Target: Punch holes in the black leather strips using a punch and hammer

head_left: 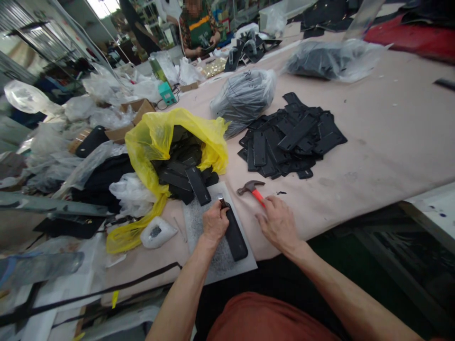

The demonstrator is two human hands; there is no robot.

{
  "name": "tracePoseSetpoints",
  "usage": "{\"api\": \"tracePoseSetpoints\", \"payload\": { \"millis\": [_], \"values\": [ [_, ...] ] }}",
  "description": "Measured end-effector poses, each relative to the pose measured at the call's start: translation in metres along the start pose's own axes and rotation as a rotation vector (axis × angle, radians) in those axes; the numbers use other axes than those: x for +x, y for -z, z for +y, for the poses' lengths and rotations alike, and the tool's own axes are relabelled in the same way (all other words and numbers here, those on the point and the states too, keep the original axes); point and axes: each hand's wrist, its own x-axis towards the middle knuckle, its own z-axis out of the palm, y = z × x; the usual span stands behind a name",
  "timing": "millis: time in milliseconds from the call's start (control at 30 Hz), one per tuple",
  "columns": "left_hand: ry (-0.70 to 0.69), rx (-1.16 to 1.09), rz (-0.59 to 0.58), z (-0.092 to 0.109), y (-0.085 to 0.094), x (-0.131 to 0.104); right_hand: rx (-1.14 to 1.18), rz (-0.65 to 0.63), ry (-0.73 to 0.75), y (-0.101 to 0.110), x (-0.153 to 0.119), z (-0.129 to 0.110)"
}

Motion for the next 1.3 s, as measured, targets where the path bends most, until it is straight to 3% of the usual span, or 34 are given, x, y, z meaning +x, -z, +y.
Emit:
{"api": "tracePoseSetpoints", "payload": {
  "millis": [100, 167, 233, 367, 467, 533, 600, 700, 767, 800, 833, 867, 933, 1000, 1067, 1167, 1200, 1233, 1300],
  "values": [
    [0.004, -0.038, 0.033, -0.003, -0.002, -0.002, -0.084, -0.162, -0.088, 0.004, 0.006, 0.026],
    [0.009, -0.045, 0.048, -0.005, -0.004, -0.004, 0.008, -0.266, -0.159, 0.003, 0.005, 0.034],
    [0.008, -0.035, 0.042, -0.006, -0.004, -0.005, 0.270, -0.380, -0.299, 0.003, 0.000, 0.034],
    [0.007, -0.031, 0.039, -0.005, -0.002, -0.007, 1.012, -0.690, -0.664, 0.006, -0.011, 0.022],
    [0.008, -0.033, 0.047, -0.004, -0.001, -0.007, 1.139, -0.686, -0.816, 0.023, -0.008, 0.009],
    [0.002, -0.036, 0.050, -0.005, -0.001, -0.007, 1.101, -0.545, -0.740, 0.055, 0.006, -0.006],
    [-0.003, -0.039, 0.047, -0.005, -0.002, -0.007, 1.063, -0.305, -0.490, 0.105, 0.024, -0.028],
    [-0.001, -0.033, 0.042, -0.007, -0.002, -0.007, 0.993, 0.261, -0.042, 0.185, 0.047, -0.067],
    [0.008, -0.025, 0.036, -0.007, -0.002, -0.007, 0.942, 0.637, 0.117, 0.213, 0.049, -0.086],
    [0.014, -0.023, 0.032, -0.007, -0.002, -0.007, 0.883, 0.725, 0.162, 0.214, 0.046, -0.090],
    [0.018, -0.023, 0.027, -0.007, -0.001, -0.007, 0.768, 0.721, 0.211, 0.208, 0.042, -0.089],
    [0.020, -0.024, 0.021, -0.006, -0.001, -0.007, 0.574, 0.611, 0.282, 0.197, 0.037, -0.084],
    [0.024, -0.021, 0.015, -0.005, 0.000, -0.008, 0.229, 0.263, 0.472, 0.171, 0.030, -0.068],
    [0.024, -0.007, 0.009, -0.005, 0.000, -0.007, 0.014, 0.010, 0.498, 0.154, 0.028, -0.053],
    [0.034, 0.015, 0.001, -0.005, 0.000, -0.007, -0.016, -0.016, 0.438, 0.153, 0.028, -0.046],
    [0.044, 0.042, -0.011, -0.004, 0.001, -0.007, 0.193, 0.219, 0.290, 0.158, 0.028, -0.047],
    [0.044, 0.047, -0.012, -0.004, 0.001, -0.007, 0.232, 0.244, 0.286, 0.159, 0.028, -0.047],
    [0.040, 0.049, -0.014, -0.003, 0.002, -0.007, 0.223, 0.217, 0.302, 0.158, 0.028, -0.047],
    [0.041, 0.053, -0.013, -0.002, 0.002, -0.007, 0.099, 0.023, 0.359, 0.158, 0.029, -0.046]
  ]
}}
